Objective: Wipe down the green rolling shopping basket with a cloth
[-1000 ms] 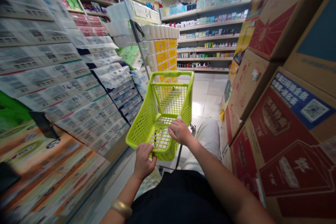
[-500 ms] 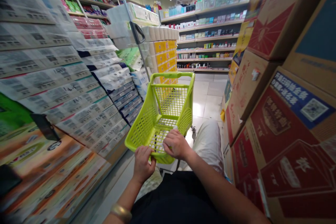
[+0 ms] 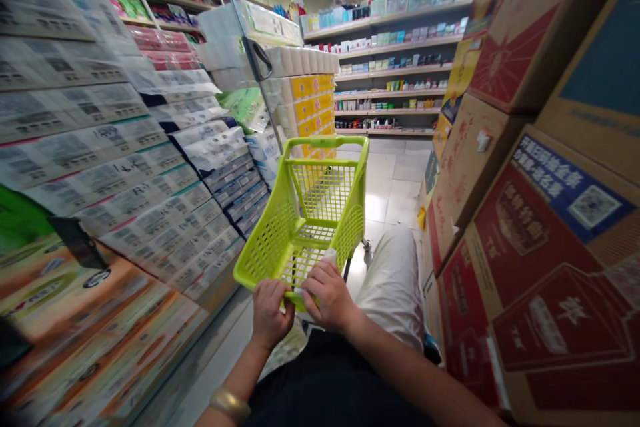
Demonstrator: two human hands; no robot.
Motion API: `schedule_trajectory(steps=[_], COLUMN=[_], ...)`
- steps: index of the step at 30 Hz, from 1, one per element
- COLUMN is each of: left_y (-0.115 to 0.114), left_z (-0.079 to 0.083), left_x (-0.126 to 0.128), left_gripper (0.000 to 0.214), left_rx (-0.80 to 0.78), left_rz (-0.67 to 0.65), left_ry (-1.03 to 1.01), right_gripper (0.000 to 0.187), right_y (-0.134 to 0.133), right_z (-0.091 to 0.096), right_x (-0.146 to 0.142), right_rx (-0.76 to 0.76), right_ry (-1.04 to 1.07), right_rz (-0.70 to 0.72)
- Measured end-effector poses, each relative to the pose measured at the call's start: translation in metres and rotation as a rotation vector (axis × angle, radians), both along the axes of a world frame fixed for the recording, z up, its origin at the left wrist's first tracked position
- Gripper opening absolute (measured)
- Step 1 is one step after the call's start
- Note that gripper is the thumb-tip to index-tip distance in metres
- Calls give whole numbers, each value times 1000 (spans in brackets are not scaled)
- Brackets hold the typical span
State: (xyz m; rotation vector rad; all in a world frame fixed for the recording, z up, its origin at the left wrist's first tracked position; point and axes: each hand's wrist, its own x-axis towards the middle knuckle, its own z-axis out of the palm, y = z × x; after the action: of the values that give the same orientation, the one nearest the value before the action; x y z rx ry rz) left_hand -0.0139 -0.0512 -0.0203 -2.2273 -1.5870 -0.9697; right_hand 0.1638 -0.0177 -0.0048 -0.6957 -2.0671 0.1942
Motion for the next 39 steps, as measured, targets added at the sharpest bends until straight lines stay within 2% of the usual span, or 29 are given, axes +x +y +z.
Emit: schedule_trajectory(steps=[2,4,7,9,12,16,18,20,23,26,29,31,36,39], left_y=[-1,0,2,4,5,2,0,-1,-1,0,2,2,-3,-7], left_z=[1,2,2,2,1,-2,-2,-2,0,2,2,1,-2,-2], left_x=[-1,0,4,7,8,4,1,-2,-1,4,7,6,-3,-8], left_gripper=[13,15,16,16,17,13,11,11,13,16,17,18,16,15], left_rx=[-9,-26,-35,-34,-22,-3,6,1,-33,-54,-50,-37,-8,16], left_rz=[-3,-11,-11,-6,0,5,3,1,-4,-1,1,-1,-4,-12], left_ry=[3,-3,-15,-20,-22,-8,-1,5,5,-6,-18,-25,-21,-13], right_gripper=[19,25,32,32,26,17,16,17,20,23,24,22,16,14], right_y=[9,31,67,78,64,15,0,0,25,57,69,59,11,4], right_z=[4,11,23,26,22,5,0,0,8,18,21,18,4,1], right_x=[5,14,28,32,26,7,2,4,15,27,28,23,4,1], right_rx=[31,23,-65,-91,-73,-54,-32,0,22,-21,-65,-72,-34,7], right_ry=[-73,-122,-66,-31,-21,50,61,14,-90,-73,-20,-6,20,-31], right_rz=[49,57,-41,-86,-93,-39,-15,30,77,-8,-86,-93,-29,16])
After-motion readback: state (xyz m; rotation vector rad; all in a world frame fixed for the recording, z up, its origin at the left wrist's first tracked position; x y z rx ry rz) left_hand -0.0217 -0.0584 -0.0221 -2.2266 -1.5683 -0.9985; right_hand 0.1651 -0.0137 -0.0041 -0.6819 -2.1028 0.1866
